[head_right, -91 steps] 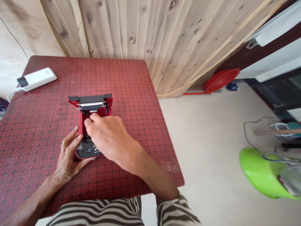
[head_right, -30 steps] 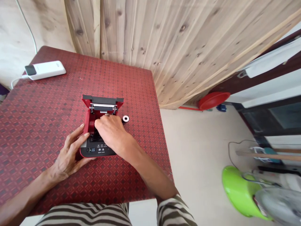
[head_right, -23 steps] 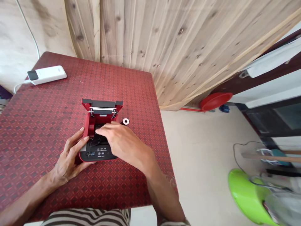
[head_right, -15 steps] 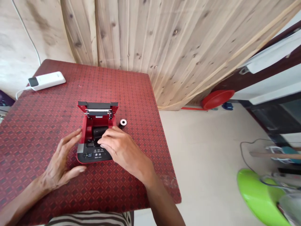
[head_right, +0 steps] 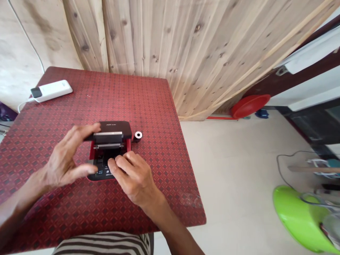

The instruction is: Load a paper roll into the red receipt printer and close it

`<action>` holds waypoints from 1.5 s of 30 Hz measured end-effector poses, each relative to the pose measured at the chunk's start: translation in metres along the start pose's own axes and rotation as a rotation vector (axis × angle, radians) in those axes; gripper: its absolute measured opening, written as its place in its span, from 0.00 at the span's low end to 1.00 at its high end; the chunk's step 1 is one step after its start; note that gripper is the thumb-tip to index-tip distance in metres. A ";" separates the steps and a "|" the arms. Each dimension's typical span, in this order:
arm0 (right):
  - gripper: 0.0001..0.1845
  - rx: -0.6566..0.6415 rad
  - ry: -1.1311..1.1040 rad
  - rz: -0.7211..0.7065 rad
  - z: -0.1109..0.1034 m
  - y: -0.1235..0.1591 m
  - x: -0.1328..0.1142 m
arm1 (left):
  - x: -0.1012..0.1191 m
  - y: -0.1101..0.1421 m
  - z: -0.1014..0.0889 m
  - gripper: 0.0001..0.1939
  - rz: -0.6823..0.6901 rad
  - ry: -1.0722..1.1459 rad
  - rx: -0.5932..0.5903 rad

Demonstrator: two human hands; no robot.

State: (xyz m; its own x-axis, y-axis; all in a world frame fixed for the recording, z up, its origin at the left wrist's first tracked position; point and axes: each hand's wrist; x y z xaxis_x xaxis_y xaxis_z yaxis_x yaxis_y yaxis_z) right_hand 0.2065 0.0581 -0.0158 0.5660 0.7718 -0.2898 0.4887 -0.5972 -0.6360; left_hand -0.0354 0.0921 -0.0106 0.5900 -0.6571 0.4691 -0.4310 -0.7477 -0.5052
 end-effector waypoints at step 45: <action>0.28 0.161 -0.228 0.560 0.024 0.088 -0.020 | 0.026 0.107 0.051 0.44 -0.108 -0.080 0.215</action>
State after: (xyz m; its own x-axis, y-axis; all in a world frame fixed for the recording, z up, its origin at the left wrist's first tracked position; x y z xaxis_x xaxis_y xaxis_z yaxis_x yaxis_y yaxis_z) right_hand 0.2225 -0.0044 -0.0828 0.5431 0.3888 -0.7443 0.0425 -0.8979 -0.4381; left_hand -0.0317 0.0001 -0.0891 0.6806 -0.5587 0.4740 -0.2130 -0.7699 -0.6016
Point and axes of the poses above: each hand's wrist, its own y-axis away from the middle knuckle, its own z-axis out of the palm, x = y × z, and after that the axes turned 3 degrees about x, right-handed
